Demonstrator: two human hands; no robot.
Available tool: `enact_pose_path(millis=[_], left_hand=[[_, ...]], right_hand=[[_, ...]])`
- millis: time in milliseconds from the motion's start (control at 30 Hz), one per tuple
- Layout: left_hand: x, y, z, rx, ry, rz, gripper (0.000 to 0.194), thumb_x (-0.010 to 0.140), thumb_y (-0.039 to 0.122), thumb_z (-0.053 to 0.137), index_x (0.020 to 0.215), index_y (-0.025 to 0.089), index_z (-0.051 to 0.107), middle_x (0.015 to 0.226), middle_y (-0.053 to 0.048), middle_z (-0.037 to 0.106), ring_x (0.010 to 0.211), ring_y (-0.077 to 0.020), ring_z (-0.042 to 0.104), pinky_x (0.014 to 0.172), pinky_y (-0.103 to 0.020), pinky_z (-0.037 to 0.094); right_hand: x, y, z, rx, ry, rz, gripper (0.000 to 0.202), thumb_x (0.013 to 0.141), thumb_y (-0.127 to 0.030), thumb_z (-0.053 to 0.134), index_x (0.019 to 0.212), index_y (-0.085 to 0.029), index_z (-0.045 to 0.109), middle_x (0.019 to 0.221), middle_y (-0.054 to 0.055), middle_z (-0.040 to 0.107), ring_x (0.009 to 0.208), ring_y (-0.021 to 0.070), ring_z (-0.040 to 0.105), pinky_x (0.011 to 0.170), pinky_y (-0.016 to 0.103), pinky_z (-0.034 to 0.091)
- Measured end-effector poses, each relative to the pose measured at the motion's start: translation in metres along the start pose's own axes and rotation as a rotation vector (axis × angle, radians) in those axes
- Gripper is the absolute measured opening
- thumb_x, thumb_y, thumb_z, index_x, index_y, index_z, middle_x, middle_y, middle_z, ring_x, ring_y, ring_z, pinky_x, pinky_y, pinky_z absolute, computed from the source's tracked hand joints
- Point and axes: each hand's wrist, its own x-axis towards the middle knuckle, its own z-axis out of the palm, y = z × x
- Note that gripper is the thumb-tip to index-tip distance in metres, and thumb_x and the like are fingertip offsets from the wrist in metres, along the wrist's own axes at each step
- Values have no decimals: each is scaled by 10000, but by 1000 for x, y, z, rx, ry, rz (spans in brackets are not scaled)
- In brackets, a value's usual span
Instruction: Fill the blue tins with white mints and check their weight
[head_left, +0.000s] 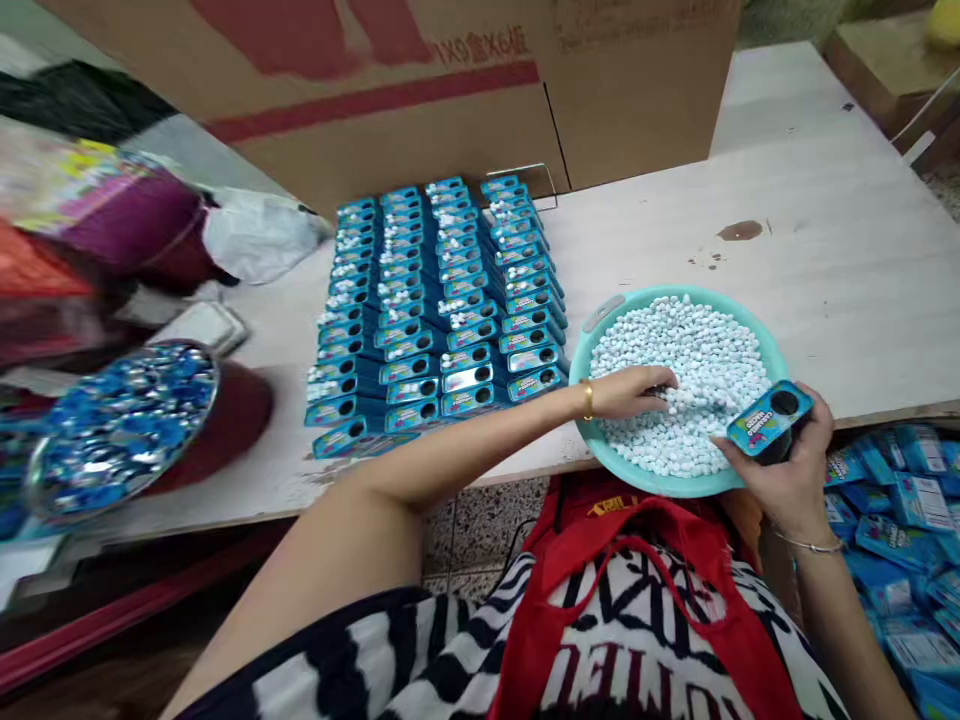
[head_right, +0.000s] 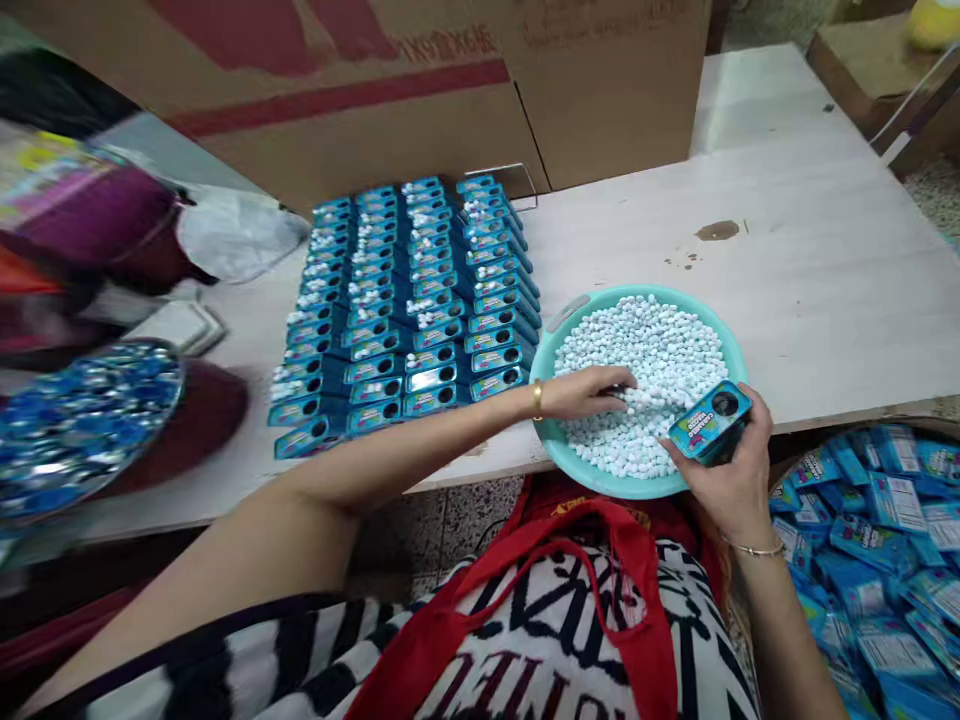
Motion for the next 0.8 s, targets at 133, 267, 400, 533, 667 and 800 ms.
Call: enact_pose_path(millis=[133, 267, 400, 533, 667, 800], left_hand=[[-29, 17, -48, 72, 110, 81, 252, 927, 283, 551, 1144, 154, 559, 1076, -100, 656, 916, -161, 586, 816, -281, 468], [-45, 54, -87, 238, 56, 134, 235, 936, 261, 525, 1126, 135, 581, 1040, -95, 658, 891, -151, 584, 796, -267, 457], [-40, 96, -103, 498, -100, 34, 174, 902, 202, 545, 1043, 136, 625, 975, -80, 670, 815, -151, 593, 725, -262, 436], [-31, 145, -103, 768, -212, -143, 185, 878, 131, 540, 1027, 138, 649, 905, -82, 675, 754, -167, 607, 686, -280, 424], [-34, 181, -105, 871, -213, -181, 234, 893, 53, 469, 954, 147, 675, 874, -75, 668, 752, -158, 624, 712, -279, 430], [-28, 146, -104, 921, -35, -161, 246, 954, 97, 424, 1071, 168, 628, 932, -60, 658, 808, -151, 629, 717, -255, 421]], right_hand=[[4, -3, 8, -74, -68, -46, 1015, 632, -498, 851, 1448, -196, 328, 1333, 150, 487, 1251, 329, 515, 1062, 516, 447], [8, -11, 21, -168, -120, -131, 926, 726, -466, 777, 1466, -196, 291, 1364, 172, 483, 1297, 348, 481, 1079, 556, 432], [11, -18, 32, -204, -145, -214, 847, 765, -363, 726, 1468, -192, 286, 1373, 177, 486, 1298, 352, 474, 1082, 573, 429], [11, -21, 37, -214, -136, -250, 822, 769, -345, 716, 1459, -196, 295, 1354, 176, 507, 1273, 356, 494, 1067, 588, 439], [10, -20, 38, -198, -112, -224, 838, 765, -395, 733, 1455, -197, 301, 1345, 173, 512, 1270, 347, 502, 1060, 572, 453], [8, -16, 33, -149, -91, -146, 900, 737, -461, 768, 1459, -204, 296, 1361, 169, 498, 1288, 339, 500, 1059, 547, 460]])
